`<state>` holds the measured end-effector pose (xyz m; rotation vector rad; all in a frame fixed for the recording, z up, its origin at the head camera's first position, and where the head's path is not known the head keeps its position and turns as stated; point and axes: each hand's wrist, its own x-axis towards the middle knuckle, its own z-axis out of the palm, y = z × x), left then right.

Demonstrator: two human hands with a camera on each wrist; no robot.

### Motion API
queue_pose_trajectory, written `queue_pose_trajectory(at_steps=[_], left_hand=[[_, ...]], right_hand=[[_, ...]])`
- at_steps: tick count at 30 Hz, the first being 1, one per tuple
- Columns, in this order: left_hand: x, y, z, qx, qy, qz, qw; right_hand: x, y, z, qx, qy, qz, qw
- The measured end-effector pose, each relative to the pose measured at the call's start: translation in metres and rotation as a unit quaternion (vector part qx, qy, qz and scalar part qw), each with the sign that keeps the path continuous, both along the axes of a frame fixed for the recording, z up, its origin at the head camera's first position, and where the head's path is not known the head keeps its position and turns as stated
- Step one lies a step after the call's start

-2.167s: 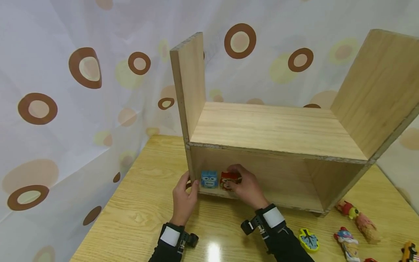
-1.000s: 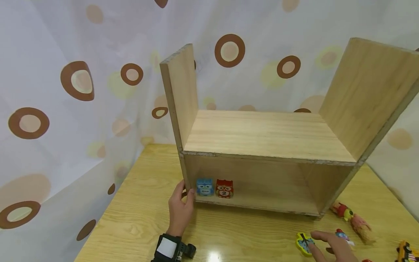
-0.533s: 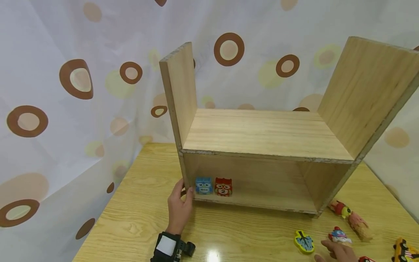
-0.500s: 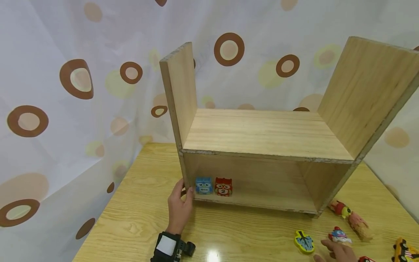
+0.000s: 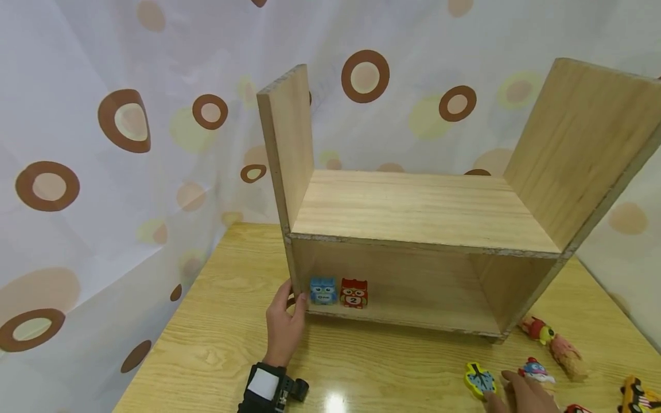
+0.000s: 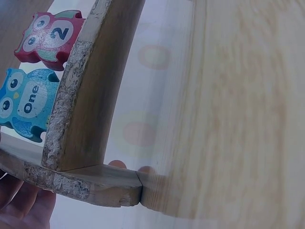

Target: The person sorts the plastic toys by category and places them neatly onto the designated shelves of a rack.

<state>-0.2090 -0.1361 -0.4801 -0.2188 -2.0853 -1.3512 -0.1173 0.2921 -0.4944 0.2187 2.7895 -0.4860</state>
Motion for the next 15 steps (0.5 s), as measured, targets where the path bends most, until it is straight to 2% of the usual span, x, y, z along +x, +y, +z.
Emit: queue_pose_trajectory(at_steps=[8, 15], left_hand=[[-0.0005, 0.0006, 0.0019, -0.004, 0.002, -0.003, 1.0], [-0.0004, 0.0001, 0.0025, -0.004, 0.003, -0.005, 1.0]], right_hand=[[-0.0052, -0.003, 0.007, 0.032, -0.01, 0.036, 0.9988], [-0.0061, -0.0037, 0.0033, 0.018, 0.001, 0.04, 0.999]])
